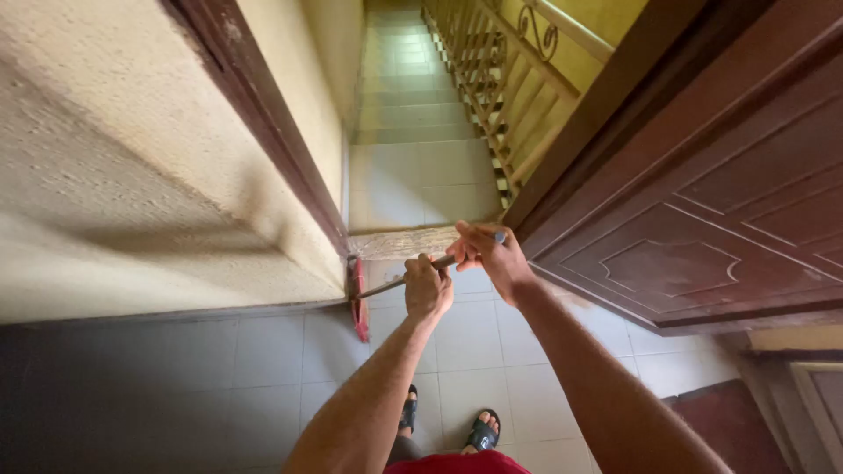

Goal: The person sweeps a tiled floor using a broom, moving the broom across the surface and around an entryway door and a floor mat.

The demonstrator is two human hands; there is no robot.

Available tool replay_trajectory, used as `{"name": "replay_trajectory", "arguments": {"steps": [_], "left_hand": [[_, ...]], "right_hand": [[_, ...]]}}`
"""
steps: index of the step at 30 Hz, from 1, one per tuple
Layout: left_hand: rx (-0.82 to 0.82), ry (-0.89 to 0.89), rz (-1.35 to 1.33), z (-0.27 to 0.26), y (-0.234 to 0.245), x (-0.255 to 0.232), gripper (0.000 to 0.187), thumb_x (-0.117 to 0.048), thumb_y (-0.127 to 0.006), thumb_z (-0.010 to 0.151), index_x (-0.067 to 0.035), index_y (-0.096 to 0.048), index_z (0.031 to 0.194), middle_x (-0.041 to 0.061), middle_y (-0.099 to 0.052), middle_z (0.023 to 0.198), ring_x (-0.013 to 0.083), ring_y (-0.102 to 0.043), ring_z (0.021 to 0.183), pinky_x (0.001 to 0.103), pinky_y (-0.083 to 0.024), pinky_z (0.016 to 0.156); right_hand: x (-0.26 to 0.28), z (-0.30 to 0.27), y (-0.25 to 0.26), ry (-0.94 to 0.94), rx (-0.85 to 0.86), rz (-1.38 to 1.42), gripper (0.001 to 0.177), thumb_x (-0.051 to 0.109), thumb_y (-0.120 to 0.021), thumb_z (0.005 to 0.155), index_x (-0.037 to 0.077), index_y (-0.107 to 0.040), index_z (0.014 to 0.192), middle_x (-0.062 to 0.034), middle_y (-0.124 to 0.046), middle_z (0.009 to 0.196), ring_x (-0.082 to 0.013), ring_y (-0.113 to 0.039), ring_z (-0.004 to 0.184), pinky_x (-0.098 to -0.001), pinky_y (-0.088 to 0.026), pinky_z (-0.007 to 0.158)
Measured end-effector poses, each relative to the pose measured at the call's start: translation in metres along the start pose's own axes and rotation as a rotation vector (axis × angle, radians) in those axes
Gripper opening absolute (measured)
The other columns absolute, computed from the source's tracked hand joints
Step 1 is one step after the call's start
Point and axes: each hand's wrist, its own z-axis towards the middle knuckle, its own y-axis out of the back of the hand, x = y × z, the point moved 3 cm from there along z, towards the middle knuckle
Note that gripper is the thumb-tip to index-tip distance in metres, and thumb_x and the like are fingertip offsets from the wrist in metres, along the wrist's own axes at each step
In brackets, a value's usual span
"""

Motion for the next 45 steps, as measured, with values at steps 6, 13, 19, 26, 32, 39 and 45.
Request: {"name": "replay_trajectory", "arguments": {"steps": [6, 13, 19, 26, 32, 39, 45], "left_hand": [[0.010, -0.073, -0.036, -0.020, -0.011, -0.006, 0.028, -0.027, -0.061, 0.092, -0.004, -0.052, 0.106, 0.021, -0.053, 0.105, 0.0403, -0.061, 0.091, 0.049, -0.053, 0.077], [0.186, -0.209, -0.117, -0.042, -0.002, -0.053, 0.021, -0.024, -0.054, 0.098, -0.004, -0.053, 0.102, 0.021, -0.056, 0.099, 0.0395, -0.060, 0.091, 0.049, -0.050, 0.078], [0.532, -0.320, -0.123, -0.049, -0.006, -0.098, 0.024, -0.026, -0.047, 0.101, -0.002, -0.051, 0.103, 0.022, -0.058, 0.102, 0.0371, -0.062, 0.093, 0.047, -0.051, 0.080], [0.766, -0.511, -0.055, -0.052, -0.043, -0.109, 0.022, -0.027, -0.057, 0.095, -0.006, -0.057, 0.099, 0.016, -0.063, 0.108, 0.0344, -0.061, 0.104, 0.045, -0.049, 0.087], [0.822, -0.587, -0.026, -0.069, -0.064, -0.092, 0.023, -0.025, -0.062, 0.091, -0.006, -0.054, 0.101, 0.015, -0.059, 0.112, 0.0332, -0.055, 0.109, 0.042, -0.048, 0.090], [0.887, -0.483, -0.041, -0.078, -0.070, -0.086, 0.018, -0.022, -0.061, 0.091, -0.008, -0.055, 0.099, 0.013, -0.056, 0.114, 0.0326, -0.055, 0.106, 0.044, -0.047, 0.089], [0.897, -0.522, 0.058, -0.098, -0.090, -0.075, 0.015, -0.016, -0.058, 0.085, -0.010, -0.057, 0.098, 0.011, -0.058, 0.112, 0.0304, -0.056, 0.107, 0.042, -0.048, 0.090]], "right_hand": [[0.009, -0.032, 0.006, -0.031, -0.060, 0.004, 0.049, 0.042, -0.058, 0.093, 0.001, -0.066, 0.066, -0.0128, -0.064, 0.069, -0.0200, -0.068, 0.086, -0.0360, -0.057, 0.070], [0.015, -0.068, 0.015, 0.050, -0.405, 0.134, 0.049, 0.041, -0.057, 0.096, 0.004, -0.060, 0.063, -0.0087, -0.060, 0.065, -0.0189, -0.066, 0.073, -0.0362, -0.055, 0.063], [0.022, -0.112, 0.023, 0.183, -0.660, 0.148, 0.042, 0.035, -0.058, 0.098, 0.005, -0.059, 0.069, -0.0055, -0.058, 0.066, -0.0158, -0.064, 0.073, -0.0328, -0.056, 0.064], [0.003, -0.143, 0.019, 0.228, -0.884, 0.251, 0.035, 0.022, -0.061, 0.095, 0.001, -0.059, 0.067, -0.0063, -0.061, 0.071, -0.0166, -0.065, 0.076, -0.0356, -0.058, 0.069], [-0.031, -0.161, 0.015, 0.252, -0.910, 0.215, 0.034, 0.016, -0.062, 0.095, -0.001, -0.060, 0.065, -0.0064, -0.060, 0.070, -0.0172, -0.067, 0.084, -0.0393, -0.061, 0.079], [-0.044, -0.173, 0.023, 0.064, -0.821, -0.020, 0.036, 0.024, -0.055, 0.096, -0.004, -0.066, 0.076, -0.0043, -0.071, 0.081, -0.0139, -0.068, 0.086, -0.0325, -0.057, 0.082], [-0.054, -0.193, 0.033, -0.050, -0.782, -0.152, 0.039, 0.031, -0.050, 0.098, 0.001, -0.073, 0.093, -0.0031, -0.066, 0.072, -0.0111, -0.059, 0.066, -0.0280, -0.052, 0.061]]}}
